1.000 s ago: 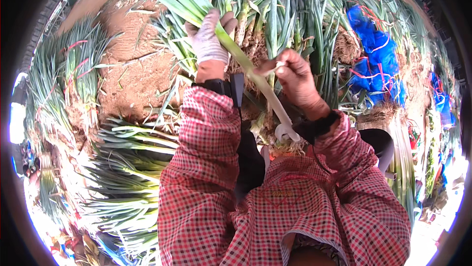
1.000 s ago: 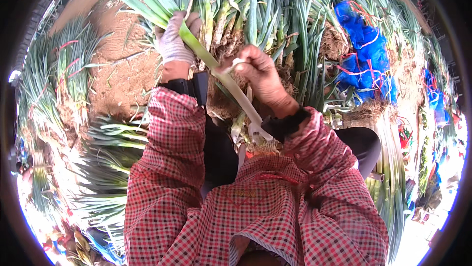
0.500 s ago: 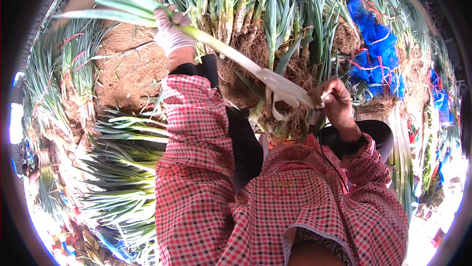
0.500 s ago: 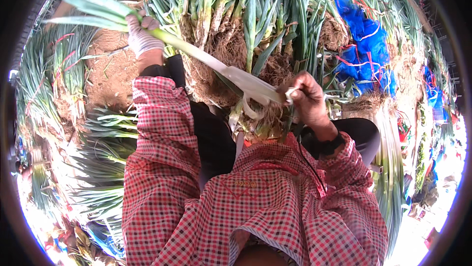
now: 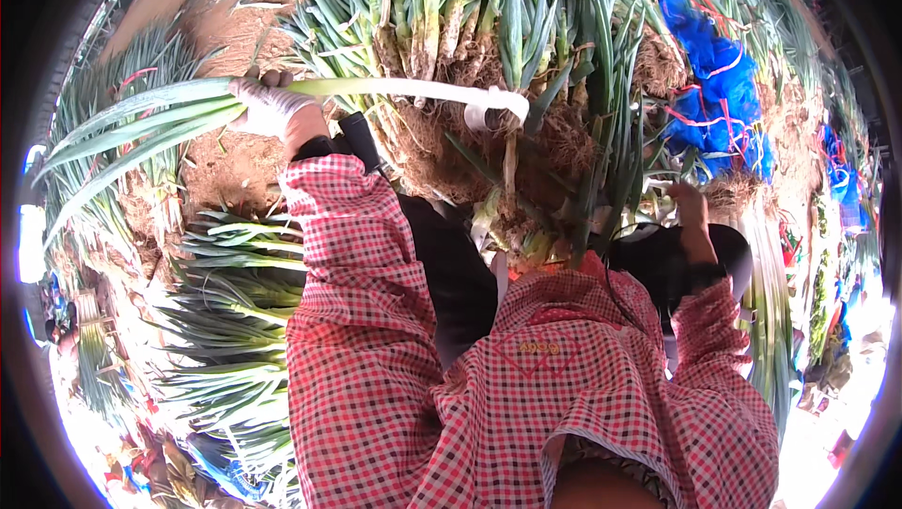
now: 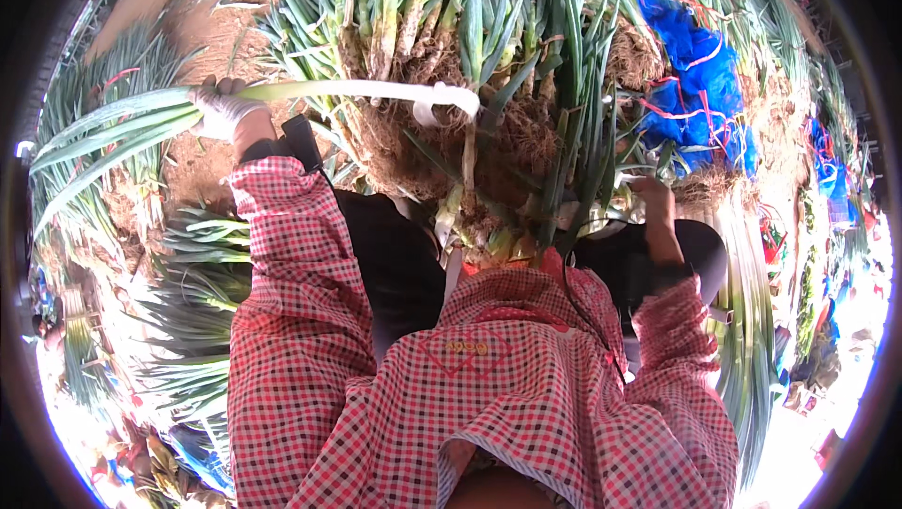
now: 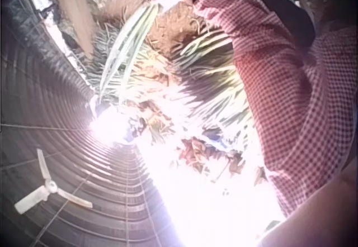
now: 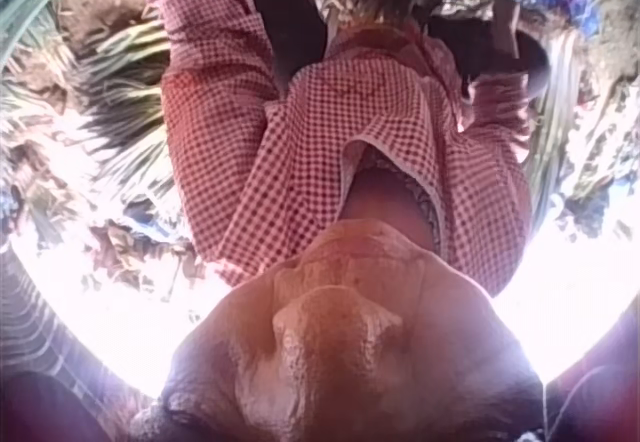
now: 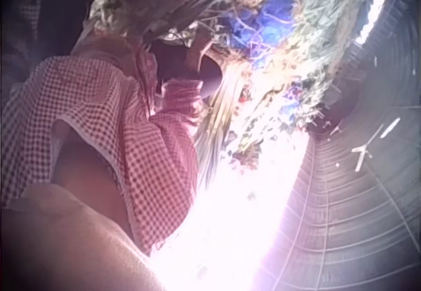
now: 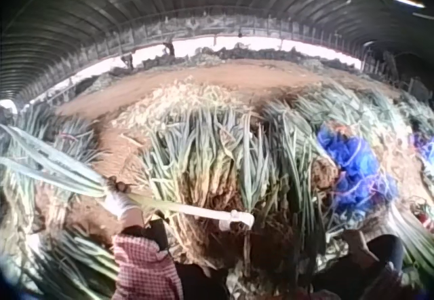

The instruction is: The person ties a bundle of green onions with a red strap, moves it aside, and then peels the outer layers from individual green onions by hand, placing them onto a separate pile.

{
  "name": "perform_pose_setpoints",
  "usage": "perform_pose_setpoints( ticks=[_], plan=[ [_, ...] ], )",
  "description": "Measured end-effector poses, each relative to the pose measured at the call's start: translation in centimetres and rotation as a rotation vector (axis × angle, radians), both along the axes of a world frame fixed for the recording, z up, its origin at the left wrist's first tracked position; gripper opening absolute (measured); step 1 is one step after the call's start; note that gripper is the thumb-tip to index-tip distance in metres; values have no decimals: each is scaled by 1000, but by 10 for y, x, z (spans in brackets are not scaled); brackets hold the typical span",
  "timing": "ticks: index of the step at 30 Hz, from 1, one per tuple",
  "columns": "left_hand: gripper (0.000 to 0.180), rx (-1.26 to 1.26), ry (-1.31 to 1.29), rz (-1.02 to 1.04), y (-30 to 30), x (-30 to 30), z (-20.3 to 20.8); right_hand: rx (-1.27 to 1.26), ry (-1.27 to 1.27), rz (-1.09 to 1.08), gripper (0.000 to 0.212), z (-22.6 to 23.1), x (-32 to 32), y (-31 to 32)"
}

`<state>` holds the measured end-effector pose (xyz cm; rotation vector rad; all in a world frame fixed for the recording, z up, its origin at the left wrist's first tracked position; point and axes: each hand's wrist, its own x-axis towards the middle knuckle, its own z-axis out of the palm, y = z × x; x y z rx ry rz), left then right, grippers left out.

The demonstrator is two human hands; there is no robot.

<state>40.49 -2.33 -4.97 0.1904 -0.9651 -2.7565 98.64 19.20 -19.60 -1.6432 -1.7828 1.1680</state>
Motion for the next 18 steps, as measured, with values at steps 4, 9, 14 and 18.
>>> perform_pose_setpoints(
  ticks=[4, 9, 14, 18],
  plan=[
    [30, 3, 172, -96, 7, 12, 2, 997, -290, 425, 41, 93, -166, -67],
    [21, 58, 169, -288, 21, 18, 3, 1006, -211, 727, 48, 114, -248, -103],
    [22, 114, 164, -408, 23, 7, -8, 1078, 52, 708, 19, 91, -249, -79],
    [17, 154, 111, -427, -5, -21, -25, 901, 11, 252, 14, 82, -222, -74]
  ],
)
